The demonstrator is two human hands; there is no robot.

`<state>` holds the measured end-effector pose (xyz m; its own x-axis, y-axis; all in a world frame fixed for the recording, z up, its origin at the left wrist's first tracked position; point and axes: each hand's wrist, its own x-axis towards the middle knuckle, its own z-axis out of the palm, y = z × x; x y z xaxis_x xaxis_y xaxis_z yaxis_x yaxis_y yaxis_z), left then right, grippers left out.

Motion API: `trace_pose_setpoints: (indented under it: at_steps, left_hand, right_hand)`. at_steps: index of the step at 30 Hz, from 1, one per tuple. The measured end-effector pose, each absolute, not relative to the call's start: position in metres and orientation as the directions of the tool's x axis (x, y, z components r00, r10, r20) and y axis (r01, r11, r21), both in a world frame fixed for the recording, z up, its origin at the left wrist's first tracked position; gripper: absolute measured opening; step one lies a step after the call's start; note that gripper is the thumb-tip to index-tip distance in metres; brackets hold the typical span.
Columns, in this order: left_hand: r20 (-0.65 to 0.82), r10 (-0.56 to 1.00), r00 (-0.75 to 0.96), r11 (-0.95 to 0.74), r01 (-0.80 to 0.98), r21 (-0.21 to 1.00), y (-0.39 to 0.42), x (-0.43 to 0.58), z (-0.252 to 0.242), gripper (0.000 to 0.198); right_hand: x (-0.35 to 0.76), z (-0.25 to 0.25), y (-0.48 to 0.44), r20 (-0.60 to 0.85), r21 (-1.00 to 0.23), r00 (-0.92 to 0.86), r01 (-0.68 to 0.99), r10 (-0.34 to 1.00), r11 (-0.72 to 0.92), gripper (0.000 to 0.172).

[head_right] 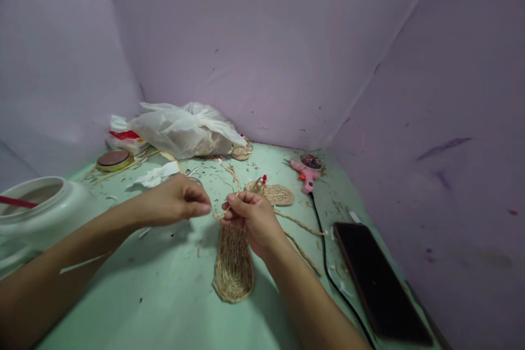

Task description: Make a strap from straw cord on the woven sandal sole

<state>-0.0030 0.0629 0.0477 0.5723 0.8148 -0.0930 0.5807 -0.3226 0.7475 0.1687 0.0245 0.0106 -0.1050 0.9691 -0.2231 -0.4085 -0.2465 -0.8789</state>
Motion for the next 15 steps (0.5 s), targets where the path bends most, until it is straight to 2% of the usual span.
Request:
trace_pose_setpoints:
  at_steps: [2, 7, 9, 11, 12, 13, 15]
  left_hand:
    - [-0.106, 0.777, 0.621, -0.378, 0.594, 0.710, 0.054, 0.002, 0.049, 0.019]
    - [-0.039, 0.815, 0.579, -0.411, 0.624, 0.664, 0.045, 0.008, 0.049, 0.023]
    - [-0.042, 0.821, 0.569, -0.409, 0.639, 0.651, 0.047, 0.004, 0.056, 0.022]
    - [-0.059, 0.809, 0.585, -0.412, 0.636, 0.653, 0.049, -0.004, 0.065, 0.022]
    - [-0.075, 0.789, 0.610, -0.418, 0.621, 0.663, 0.048, -0.008, 0.071, 0.022]
    - [-0.096, 0.756, 0.647, -0.425, 0.597, 0.681, 0.047, -0.011, 0.076, 0.022]
    - [-0.131, 0.681, 0.720, -0.428, 0.537, 0.727, 0.043, -0.017, 0.084, 0.022]
  right_hand:
    - [0.168, 0.010, 0.024, -0.213, -0.879, -0.092, -0.417, 0.973, -0.232, 0.027]
    - [0.167, 0.016, 0.023, -0.212, -0.896, -0.124, -0.371, 0.969, -0.244, 0.028]
    - [0.169, 0.026, 0.019, -0.267, -0.937, -0.146, -0.190, 0.952, -0.292, 0.031]
    - [0.173, 0.040, 0.011, -0.252, -0.963, -0.085, 0.115, 0.964, -0.242, 0.038]
    - [0.175, 0.047, 0.005, -0.144, -0.953, -0.013, 0.269, 0.989, -0.136, 0.041]
    - [0.175, 0.054, -0.001, 0.043, -0.915, 0.046, 0.402, 0.998, 0.021, 0.037]
    - [0.174, 0.065, -0.014, 0.467, -0.755, 0.062, 0.548, 0.882, 0.361, 0.018]
